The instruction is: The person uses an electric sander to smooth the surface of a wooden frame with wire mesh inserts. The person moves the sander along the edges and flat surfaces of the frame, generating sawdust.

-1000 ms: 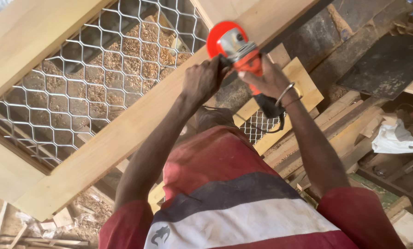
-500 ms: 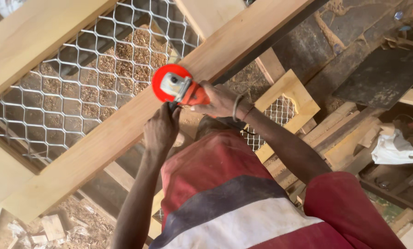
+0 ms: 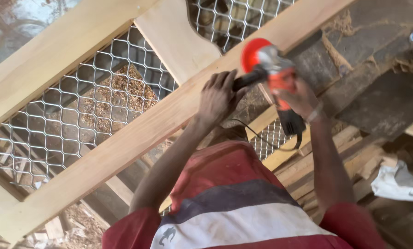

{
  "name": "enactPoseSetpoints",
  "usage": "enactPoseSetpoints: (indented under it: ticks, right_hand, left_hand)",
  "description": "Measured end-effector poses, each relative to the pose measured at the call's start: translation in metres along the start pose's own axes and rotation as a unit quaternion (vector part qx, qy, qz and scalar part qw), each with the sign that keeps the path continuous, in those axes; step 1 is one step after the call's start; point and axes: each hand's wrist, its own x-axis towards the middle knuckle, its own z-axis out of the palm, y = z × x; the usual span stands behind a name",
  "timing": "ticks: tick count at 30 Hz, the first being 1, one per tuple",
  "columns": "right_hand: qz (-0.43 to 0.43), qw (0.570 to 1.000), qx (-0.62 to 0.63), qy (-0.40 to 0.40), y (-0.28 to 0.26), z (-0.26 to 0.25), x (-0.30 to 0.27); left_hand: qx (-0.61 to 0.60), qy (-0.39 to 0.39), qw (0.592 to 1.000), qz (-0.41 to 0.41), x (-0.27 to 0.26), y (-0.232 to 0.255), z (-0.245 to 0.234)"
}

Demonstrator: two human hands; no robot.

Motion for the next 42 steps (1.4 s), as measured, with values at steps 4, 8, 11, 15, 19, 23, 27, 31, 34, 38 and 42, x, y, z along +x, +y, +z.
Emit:
enactPoseSetpoints:
  ticks: [4, 8, 11, 15, 19, 23, 27, 31, 34, 38, 42]
  right_hand:
    - [0.04, 0.958, 0.245, 0.147, 0.042, -0.019, -0.045]
    - [-0.055, 0.866, 0.482, 0.123, 0.053, -0.019, -0.083]
    - [-0.084, 0.806, 0.568, 0.143, 0.054, -0.015, -0.108]
    - [-0.121, 0.793, 0.571, 0.175, 0.061, -0.014, -0.133]
    - [-0.151, 0.775, 0.598, 0.141, 0.084, -0.009, -0.163]
    - [-0.161, 0.769, 0.597, 0.162, 0.08, -0.012, -0.167]
    - [-0.172, 0.769, 0.59, 0.175, 0.053, -0.021, -0.133]
    - [-0.185, 0.781, 0.554, 0.22, 0.035, -0.035, -0.094]
    - [-0.171, 0.766, 0.578, 0.222, 0.036, -0.046, -0.078]
    - [-0.144, 0.761, 0.599, 0.203, 0.041, -0.065, -0.063]
    - [-0.146, 0.732, 0.643, 0.172, 0.041, -0.075, -0.046]
  left_hand:
    - [0.098, 0.027, 0.988, -0.117, -0.044, -0.034, -0.021]
    - [0.181, 0.096, 0.965, -0.163, -0.067, -0.068, -0.033]
    - [0.136, 0.073, 0.967, -0.201, -0.071, -0.074, -0.023]
    - [0.15, 0.136, 0.968, -0.151, -0.073, -0.068, -0.017]
    - [0.152, 0.133, 0.973, -0.113, -0.083, -0.072, -0.018]
    - [0.147, 0.154, 0.973, -0.093, -0.083, -0.071, -0.026]
    - [0.164, 0.132, 0.973, -0.098, -0.083, -0.067, -0.031]
    - [0.217, 0.14, 0.965, -0.048, -0.071, -0.062, -0.03]
    - [0.219, 0.086, 0.972, -0.025, -0.064, -0.053, -0.015]
    - [0.286, -0.011, 0.958, -0.024, -0.035, -0.052, 0.024]
    - [0.372, 0.004, 0.925, -0.074, -0.019, -0.052, 0.053]
